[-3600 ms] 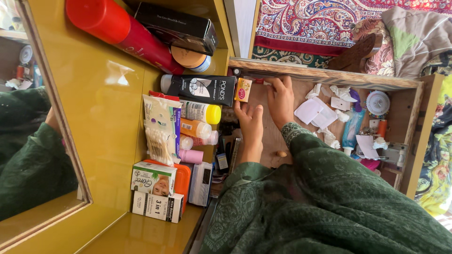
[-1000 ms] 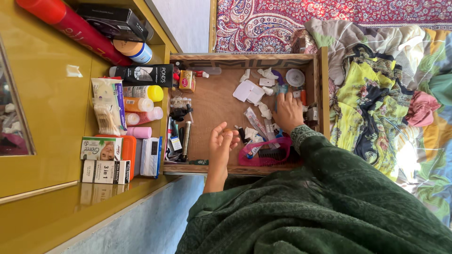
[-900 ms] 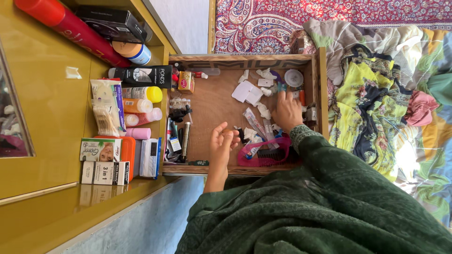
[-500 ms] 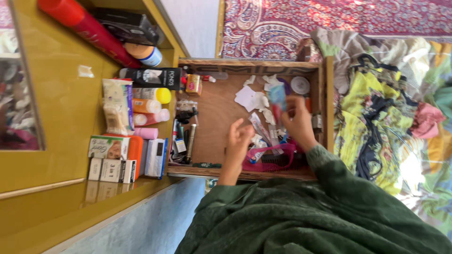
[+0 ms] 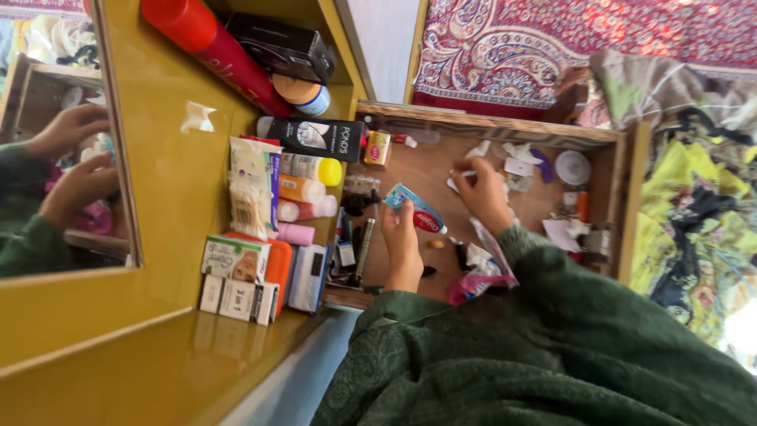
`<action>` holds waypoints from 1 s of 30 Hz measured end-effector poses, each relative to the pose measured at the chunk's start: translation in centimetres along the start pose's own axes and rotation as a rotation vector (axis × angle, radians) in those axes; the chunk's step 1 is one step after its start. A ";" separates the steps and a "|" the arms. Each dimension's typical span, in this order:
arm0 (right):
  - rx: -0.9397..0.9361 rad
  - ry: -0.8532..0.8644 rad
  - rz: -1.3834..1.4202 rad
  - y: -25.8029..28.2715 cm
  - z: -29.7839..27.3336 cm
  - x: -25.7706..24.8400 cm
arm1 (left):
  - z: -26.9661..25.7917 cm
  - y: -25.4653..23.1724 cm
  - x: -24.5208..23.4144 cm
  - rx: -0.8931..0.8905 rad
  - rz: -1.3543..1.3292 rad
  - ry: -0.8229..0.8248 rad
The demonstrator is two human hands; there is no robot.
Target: The person sorts through cosmetic products, toiletries, and hair accessories in a vanity drawer, moving items like a comb, small plastic containers, and various tubes and bottles to arrange them.
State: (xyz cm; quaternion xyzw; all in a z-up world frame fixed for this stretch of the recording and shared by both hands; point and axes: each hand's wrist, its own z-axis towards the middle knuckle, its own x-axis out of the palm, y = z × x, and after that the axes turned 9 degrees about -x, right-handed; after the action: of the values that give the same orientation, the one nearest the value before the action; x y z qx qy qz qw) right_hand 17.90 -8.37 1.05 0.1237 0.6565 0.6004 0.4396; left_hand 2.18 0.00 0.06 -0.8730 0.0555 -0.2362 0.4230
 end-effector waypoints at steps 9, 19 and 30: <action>-0.079 -0.261 -0.152 -4.6 5.2 5.8 | 4.8 -2.0 -0.6 -0.256 0.018 -0.136; -0.053 -0.382 -0.137 -3.7 5.9 7.7 | 6.1 -2.4 -0.7 -0.262 0.004 -0.046; -0.049 -0.411 -0.113 -3.3 6.5 8.6 | 6.0 -2.8 -0.7 -0.281 0.013 -0.017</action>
State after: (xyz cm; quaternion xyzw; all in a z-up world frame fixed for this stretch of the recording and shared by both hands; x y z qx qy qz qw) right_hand 18.82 1.13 -4.91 0.1957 0.5442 0.5525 0.6002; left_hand 4.02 6.26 -1.17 -0.9253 0.0900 -0.2158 0.2985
